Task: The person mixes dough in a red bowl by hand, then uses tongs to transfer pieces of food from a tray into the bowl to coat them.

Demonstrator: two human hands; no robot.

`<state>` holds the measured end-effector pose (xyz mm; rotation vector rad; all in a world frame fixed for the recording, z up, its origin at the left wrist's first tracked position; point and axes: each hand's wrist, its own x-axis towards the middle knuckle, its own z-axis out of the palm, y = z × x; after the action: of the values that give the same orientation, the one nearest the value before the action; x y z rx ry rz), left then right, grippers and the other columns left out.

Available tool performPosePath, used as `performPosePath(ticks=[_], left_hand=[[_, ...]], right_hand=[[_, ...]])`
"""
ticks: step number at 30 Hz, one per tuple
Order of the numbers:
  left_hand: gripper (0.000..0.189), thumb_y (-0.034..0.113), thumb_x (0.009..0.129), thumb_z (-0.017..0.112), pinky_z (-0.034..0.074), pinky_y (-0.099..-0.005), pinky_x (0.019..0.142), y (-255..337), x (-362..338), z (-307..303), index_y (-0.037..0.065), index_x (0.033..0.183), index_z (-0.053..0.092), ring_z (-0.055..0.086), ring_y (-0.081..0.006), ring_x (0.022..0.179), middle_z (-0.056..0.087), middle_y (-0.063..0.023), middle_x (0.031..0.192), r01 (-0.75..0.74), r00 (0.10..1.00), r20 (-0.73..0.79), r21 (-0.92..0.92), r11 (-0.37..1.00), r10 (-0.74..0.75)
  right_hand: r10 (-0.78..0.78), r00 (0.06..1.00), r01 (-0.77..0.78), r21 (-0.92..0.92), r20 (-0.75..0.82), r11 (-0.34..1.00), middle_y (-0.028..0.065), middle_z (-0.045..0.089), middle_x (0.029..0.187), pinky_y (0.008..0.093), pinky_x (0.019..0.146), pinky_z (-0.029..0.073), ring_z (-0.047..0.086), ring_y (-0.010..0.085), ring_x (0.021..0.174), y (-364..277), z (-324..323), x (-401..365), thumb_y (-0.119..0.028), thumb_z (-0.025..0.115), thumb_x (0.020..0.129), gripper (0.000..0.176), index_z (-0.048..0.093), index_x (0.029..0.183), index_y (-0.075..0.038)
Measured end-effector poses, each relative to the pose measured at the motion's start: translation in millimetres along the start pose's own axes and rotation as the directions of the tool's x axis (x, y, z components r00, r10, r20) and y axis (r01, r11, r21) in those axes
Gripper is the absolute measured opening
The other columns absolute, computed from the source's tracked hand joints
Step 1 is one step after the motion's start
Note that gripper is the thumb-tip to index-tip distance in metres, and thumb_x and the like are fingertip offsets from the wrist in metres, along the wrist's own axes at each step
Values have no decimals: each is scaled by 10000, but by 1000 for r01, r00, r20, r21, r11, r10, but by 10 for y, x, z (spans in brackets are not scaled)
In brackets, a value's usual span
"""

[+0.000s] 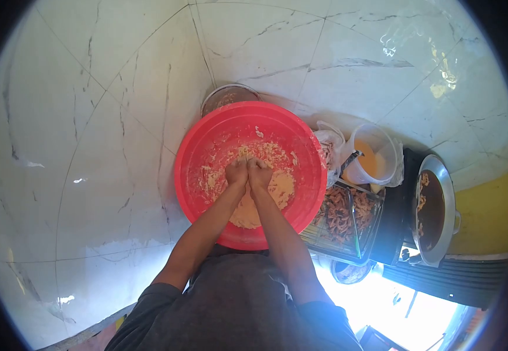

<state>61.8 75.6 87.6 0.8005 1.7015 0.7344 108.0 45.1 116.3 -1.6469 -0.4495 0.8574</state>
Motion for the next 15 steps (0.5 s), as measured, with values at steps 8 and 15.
performPosePath(ticks=[8, 15], left_hand=[[433, 352, 742, 674, 369, -510, 959, -149, -61, -626, 108, 1097, 628, 584, -273, 1072, 626, -119, 1128, -487, 837, 541, 805, 338, -82], [638, 335, 563, 829, 519, -415, 767, -680, -176, -566, 0, 1065, 621, 635, -305, 892, 663, -143, 986, -759, 416, 869, 495, 423, -270]], right_hand=[[93, 844, 462, -805, 528, 372, 117, 652, 723, 346, 637, 485, 631, 240, 680, 791, -818, 546, -234, 693, 714, 239, 655, 850, -41], [800, 354, 564, -793, 484, 230, 113, 656, 755, 307, 631, 525, 631, 199, 678, 169, -769, -31, -199, 764, 601, 326, 647, 832, -2]])
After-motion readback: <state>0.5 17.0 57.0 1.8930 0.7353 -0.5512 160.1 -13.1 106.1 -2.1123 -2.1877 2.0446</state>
